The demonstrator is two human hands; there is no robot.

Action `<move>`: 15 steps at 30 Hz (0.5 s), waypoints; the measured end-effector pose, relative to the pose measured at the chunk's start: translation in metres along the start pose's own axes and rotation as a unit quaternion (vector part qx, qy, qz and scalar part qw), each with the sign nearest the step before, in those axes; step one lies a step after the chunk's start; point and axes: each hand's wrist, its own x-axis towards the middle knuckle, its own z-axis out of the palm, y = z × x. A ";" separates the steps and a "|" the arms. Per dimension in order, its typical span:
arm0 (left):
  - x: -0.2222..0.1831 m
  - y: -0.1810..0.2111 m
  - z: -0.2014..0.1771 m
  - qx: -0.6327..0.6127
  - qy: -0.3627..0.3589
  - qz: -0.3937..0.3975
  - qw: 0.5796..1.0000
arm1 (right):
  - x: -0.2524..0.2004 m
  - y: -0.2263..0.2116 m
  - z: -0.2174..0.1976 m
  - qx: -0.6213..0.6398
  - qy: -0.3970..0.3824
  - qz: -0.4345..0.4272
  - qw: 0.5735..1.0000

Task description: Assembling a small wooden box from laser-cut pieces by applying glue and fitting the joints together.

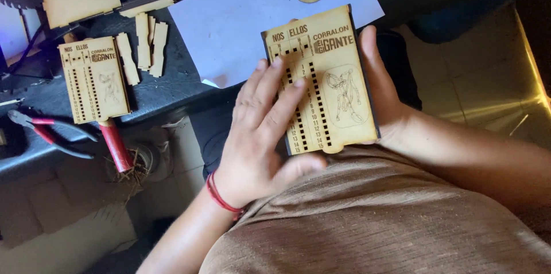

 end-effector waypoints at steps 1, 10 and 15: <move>0.000 0.002 0.002 0.030 -0.010 -0.011 0.999 | -0.002 0.000 -0.002 0.014 -0.009 0.027 0.999; 0.002 0.000 -0.002 0.061 0.034 -0.033 0.997 | -0.010 0.021 -0.028 -0.126 -0.065 -0.026 0.990; 0.011 -0.004 -0.005 0.052 0.021 -0.001 0.998 | -0.004 0.024 -0.006 -0.106 -0.014 -0.030 0.994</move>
